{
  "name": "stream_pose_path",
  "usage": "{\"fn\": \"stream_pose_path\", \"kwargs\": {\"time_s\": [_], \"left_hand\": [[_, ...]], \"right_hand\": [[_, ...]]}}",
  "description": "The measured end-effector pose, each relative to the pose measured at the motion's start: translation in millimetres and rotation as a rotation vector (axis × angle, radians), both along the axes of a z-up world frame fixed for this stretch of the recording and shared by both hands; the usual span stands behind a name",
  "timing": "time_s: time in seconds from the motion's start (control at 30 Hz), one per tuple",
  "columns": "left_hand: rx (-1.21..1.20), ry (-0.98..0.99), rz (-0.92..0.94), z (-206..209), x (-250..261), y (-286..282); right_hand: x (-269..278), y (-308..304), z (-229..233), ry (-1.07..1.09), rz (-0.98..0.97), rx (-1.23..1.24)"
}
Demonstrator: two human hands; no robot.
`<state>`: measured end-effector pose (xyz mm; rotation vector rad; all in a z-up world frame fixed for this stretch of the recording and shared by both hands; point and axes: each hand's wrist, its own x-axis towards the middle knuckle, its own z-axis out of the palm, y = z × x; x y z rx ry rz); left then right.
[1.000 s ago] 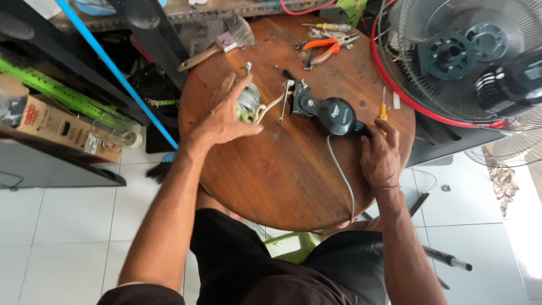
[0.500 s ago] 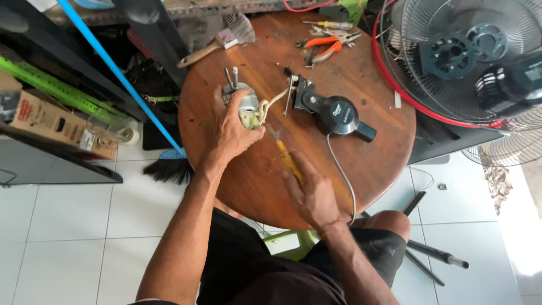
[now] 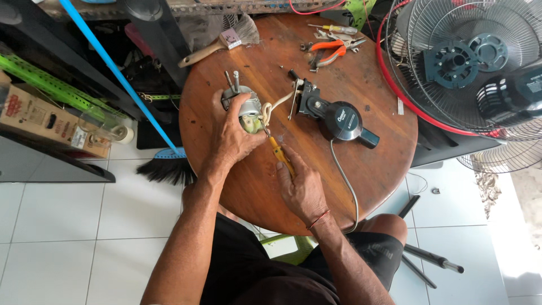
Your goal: The person disassembles a handheld electric device on a wooden table using a screwdriver. They remove the outer casing, separate the motor housing, and manipulate internal components and wires.
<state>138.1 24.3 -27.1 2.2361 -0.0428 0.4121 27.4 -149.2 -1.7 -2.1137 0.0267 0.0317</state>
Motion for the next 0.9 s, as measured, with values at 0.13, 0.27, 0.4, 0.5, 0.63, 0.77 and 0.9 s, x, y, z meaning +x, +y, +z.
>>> {"fn": "stream_pose_path", "kwargs": {"time_s": [0.13, 0.27, 0.4, 0.5, 0.63, 0.77, 0.9], "left_hand": [[0.050, -0.004, 0.012, 1.2, -1.9, -1.1], [0.015, -0.023, 0.018, 0.5, -1.0, 0.2], [-0.032, -0.033, 0.011, -5.1, 1.4, 2.1], [0.018, -0.073, -0.003, 1.2, -0.2, 3.2], [-0.037, -0.079, -0.030, 0.4, 2.0, 3.5], [0.035, -0.095, -0.016, -2.8, 7.1, 4.9], [0.008, -0.065, -0.001, -2.0, 3.5, 5.5]], "right_hand": [[0.8, 1.1, 1.5, 0.031, -0.020, 0.039], [2.1, 10.8, -5.8, 0.165, -0.113, 0.498], [5.5, 8.5, -11.8, 0.606, -0.217, 1.645], [4.8, 20.1, -16.9, 0.582, -0.284, 1.546], [6.6, 28.5, -20.9, 0.393, -0.319, 1.211], [7.8, 17.6, -10.6, -0.293, -0.049, -0.301], [9.5, 7.7, 0.6, -0.393, 0.028, -0.653]]}}
